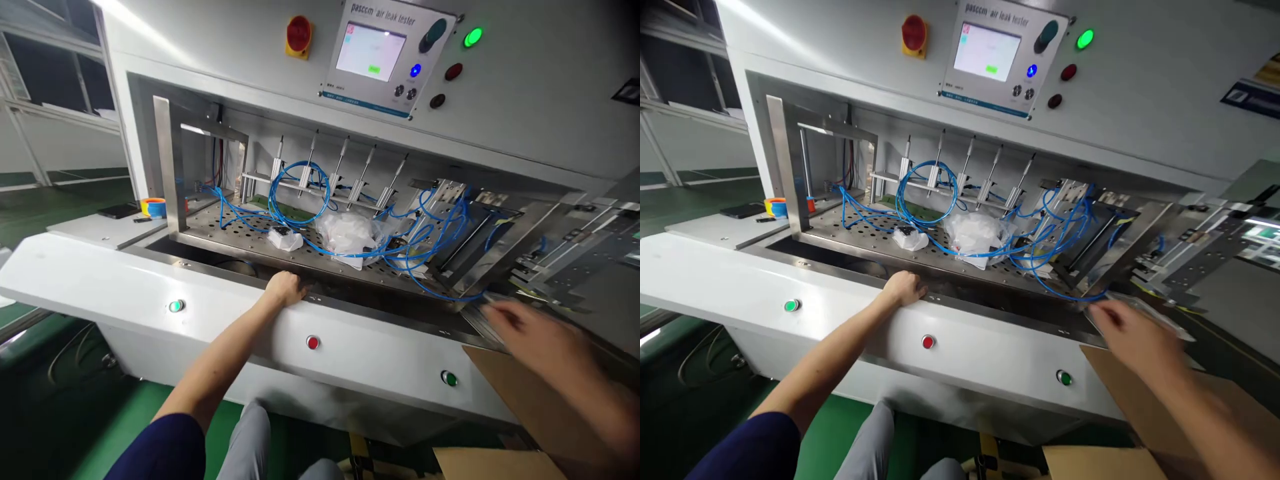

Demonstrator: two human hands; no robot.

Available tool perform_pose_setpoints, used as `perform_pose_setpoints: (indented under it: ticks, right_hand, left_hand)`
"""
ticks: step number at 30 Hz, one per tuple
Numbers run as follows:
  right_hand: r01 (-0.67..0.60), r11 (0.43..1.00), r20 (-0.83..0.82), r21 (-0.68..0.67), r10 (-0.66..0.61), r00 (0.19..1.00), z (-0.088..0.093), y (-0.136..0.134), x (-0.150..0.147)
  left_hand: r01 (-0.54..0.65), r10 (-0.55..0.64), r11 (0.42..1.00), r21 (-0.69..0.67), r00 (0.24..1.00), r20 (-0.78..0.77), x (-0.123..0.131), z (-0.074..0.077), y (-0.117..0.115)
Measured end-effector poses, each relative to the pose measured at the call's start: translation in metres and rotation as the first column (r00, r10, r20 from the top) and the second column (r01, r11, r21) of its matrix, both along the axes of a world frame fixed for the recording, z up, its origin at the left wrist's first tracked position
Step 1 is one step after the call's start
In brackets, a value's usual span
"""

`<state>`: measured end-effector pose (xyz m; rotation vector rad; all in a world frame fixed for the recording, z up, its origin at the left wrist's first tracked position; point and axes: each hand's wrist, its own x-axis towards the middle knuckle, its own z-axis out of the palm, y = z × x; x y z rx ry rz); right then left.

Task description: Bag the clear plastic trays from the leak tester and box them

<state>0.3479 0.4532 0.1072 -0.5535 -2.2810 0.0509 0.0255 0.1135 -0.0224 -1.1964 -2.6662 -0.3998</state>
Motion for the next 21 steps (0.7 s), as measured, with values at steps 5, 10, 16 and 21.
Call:
perform_pose_setpoints:
  ticks: [5,10,16,21]
  right_hand:
    - [-0.24,0.971,0.215,0.004,0.234,0.948,-0.017,-0.071,-0.159]
    - [-0.291,0.939,0.347,-0.183,0.339,0.875,-0.037,-0.16,-0.295]
    - [-0.229,0.943,0.375,-0.24,0.308,0.874,-0.056,-0.215,-0.388]
    - [-0.128,0.874,0.272,-0.469,0.282,0.92,-0.074,-0.225,-0.425]
  left_hand:
    - [0.011,-0.011,0.999,0.032,1.0,0.003,-0.002,-0.007,0.001]
    - [-0.006,0.005,0.998,0.061,1.0,0.006,-0.005,-0.007,0.004]
    - [-0.008,0.006,0.996,0.084,1.0,0.021,-0.007,-0.007,0.007]
    - [0.016,-0.02,0.996,0.09,0.999,0.047,-0.009,-0.006,0.007]
